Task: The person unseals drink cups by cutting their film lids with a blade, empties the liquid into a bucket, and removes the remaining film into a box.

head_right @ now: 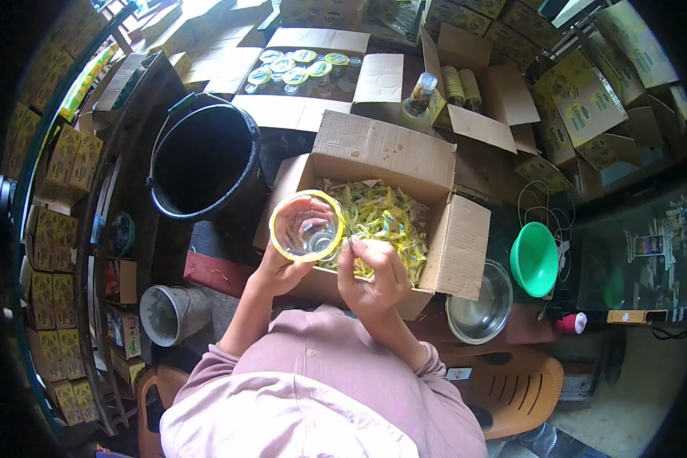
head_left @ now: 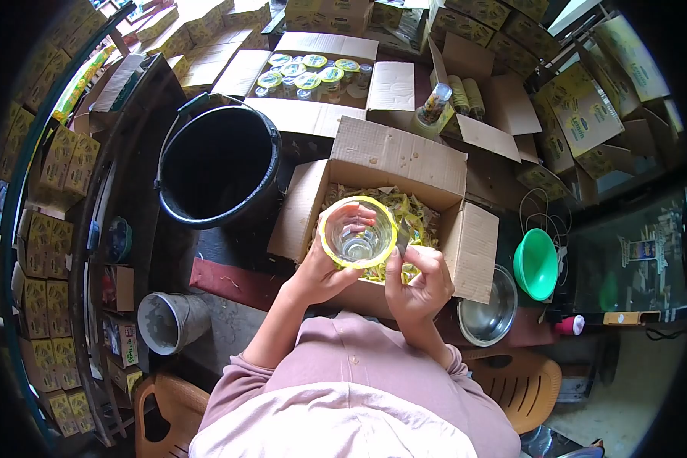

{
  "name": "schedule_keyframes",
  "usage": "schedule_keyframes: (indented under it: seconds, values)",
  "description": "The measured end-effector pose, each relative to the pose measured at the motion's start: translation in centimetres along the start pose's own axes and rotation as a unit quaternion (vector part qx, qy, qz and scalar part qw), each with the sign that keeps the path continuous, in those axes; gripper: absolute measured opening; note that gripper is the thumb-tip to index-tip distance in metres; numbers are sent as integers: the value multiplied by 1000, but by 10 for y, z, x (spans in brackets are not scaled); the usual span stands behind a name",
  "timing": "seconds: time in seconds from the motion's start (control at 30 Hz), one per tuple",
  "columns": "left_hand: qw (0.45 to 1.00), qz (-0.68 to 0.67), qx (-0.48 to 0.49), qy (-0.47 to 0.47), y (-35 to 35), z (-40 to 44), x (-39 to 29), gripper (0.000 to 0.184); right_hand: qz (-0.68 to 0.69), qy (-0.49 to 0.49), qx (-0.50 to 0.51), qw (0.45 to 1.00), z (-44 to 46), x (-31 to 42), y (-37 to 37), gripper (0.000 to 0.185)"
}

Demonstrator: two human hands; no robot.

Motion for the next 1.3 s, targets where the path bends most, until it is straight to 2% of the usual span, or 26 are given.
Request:
schedule_keyframes:
  seconds: [0.27, 0.57, 0.67, 1.1, 1.2, 1.3]
  values:
    - [998, 66, 13, -8, -3, -3, 0, 74, 6, 10, -8, 1000, 4, 2, -3, 18]
    - [997, 64, 35, 3, -9, -1, -6, 70, 19, -10, 1, 1000, 4, -9, -2, 19]
    - [999, 17, 22, 23, -7, -2, 1, 68, 36, -25, 12, 999, 4, -16, -3, 18]
    - [994, 47, 81, 48, -12, -1, 0, 67, 66, -51, 36, 996, 3, -26, -8, 19]
    - [996, -26, 62, 59, -13, -1, 3, 67, 88, -85, 33, 992, 2, -30, -7, 18]
    - [995, -41, 55, 67, -11, -2, 10, 67, 101, -90, 21, 991, -4, -31, -4, 18]
Point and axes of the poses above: each hand's wrist, its own z-axis towards the middle knuckle, its own y-axis out of the back of the hand, x = y × z, the point moved 10 cm from there along z, towards the middle knuckle, and after that the axes turned 2 degrees about z, right-handed, at the moved point
